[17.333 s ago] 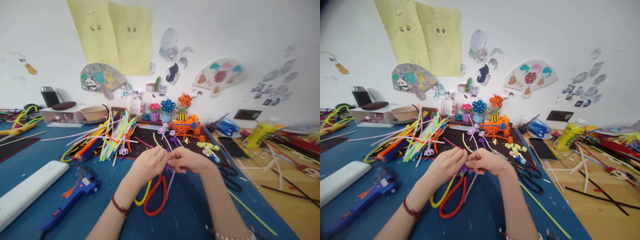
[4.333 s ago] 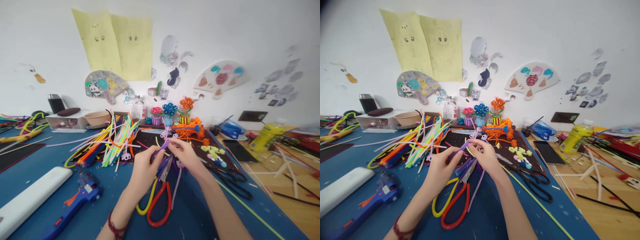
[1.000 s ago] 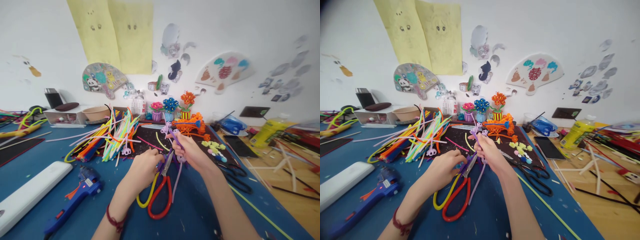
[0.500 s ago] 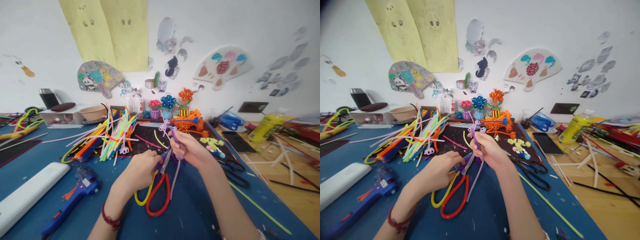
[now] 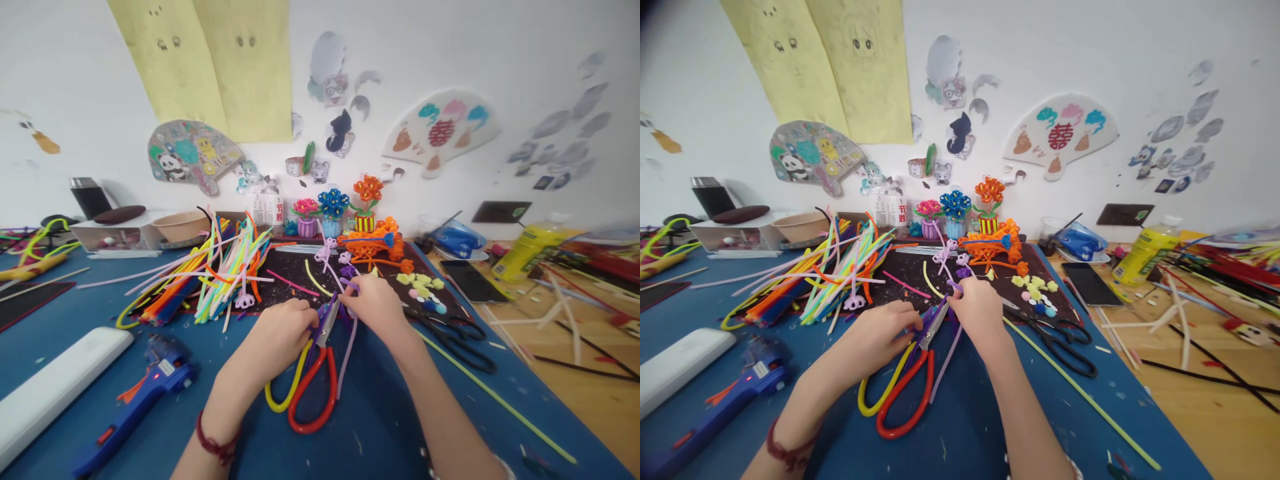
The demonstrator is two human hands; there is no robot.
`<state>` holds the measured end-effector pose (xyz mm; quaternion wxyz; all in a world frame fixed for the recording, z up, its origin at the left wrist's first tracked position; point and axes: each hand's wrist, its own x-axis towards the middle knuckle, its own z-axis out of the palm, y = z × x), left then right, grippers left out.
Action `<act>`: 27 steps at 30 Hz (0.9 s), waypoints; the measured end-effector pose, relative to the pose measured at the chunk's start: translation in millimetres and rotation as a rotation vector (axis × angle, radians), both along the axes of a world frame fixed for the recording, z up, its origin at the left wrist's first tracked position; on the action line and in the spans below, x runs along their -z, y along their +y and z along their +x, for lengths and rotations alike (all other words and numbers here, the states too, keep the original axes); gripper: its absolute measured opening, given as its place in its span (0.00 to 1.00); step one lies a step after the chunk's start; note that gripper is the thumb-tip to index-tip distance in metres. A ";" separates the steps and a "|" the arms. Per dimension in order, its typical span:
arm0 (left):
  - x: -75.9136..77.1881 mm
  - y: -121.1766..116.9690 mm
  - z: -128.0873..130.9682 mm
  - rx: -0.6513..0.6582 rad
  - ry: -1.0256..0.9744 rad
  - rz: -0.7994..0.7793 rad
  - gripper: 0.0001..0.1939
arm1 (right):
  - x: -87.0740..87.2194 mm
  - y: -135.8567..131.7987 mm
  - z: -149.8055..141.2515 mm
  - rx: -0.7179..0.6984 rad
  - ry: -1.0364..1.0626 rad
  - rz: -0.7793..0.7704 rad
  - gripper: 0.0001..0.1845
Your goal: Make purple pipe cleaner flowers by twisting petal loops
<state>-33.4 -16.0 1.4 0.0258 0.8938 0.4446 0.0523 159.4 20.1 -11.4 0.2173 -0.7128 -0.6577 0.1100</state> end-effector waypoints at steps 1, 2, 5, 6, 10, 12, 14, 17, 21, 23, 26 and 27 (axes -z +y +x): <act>-0.3 0.2 0.5 -0.014 -0.001 0.002 0.12 | 0.5 -1.4 -1.3 0.002 -0.077 -0.033 0.06; -0.4 0.0 1.1 -0.030 -0.004 0.004 0.10 | 0.6 -2.8 -2.8 -0.007 -0.127 -0.061 0.06; 0.7 -1.8 3.6 -0.089 -0.010 0.008 0.05 | -0.1 -6.1 -6.5 -0.040 -0.203 -0.111 0.09; 1.4 -2.3 4.7 -0.117 -0.005 0.011 0.06 | -0.4 -6.6 -7.4 -0.052 -0.215 -0.120 0.10; 4.5 -2.5 8.8 -0.236 0.051 0.014 0.12 | -0.3 -6.4 -8.8 -0.099 -0.242 -0.146 0.07; 5.0 -2.1 10.3 -0.281 0.079 0.015 0.13 | -0.1 -6.1 -8.5 -0.107 -0.246 -0.154 0.05; 5.0 -2.3 11.3 -0.303 0.094 0.022 0.12 | -0.4 -6.5 -8.5 -0.110 -0.245 -0.158 0.05; 5.1 -3.6 12.2 -0.284 0.096 0.056 0.10 | -2.4 -8.3 -10.4 -0.089 -0.258 -0.171 0.06; 5.4 -5.1 13.2 -0.272 0.091 0.101 0.08 | -5.4 -11.1 -15.6 -0.055 -0.311 -0.150 0.08; 4.8 -5.4 13.9 -0.291 0.086 0.103 0.09 | -6.2 -11.8 -17.8 -0.049 -0.333 -0.135 0.07; 3.4 -5.4 15.1 -0.309 0.065 0.116 0.09 | -7.0 -11.7 -19.1 -0.036 -0.362 -0.134 0.08; 3.1 -5.4 15.4 -0.312 0.059 0.118 0.09 | -7.3 -11.5 -19.1 -0.032 -0.372 -0.139 0.08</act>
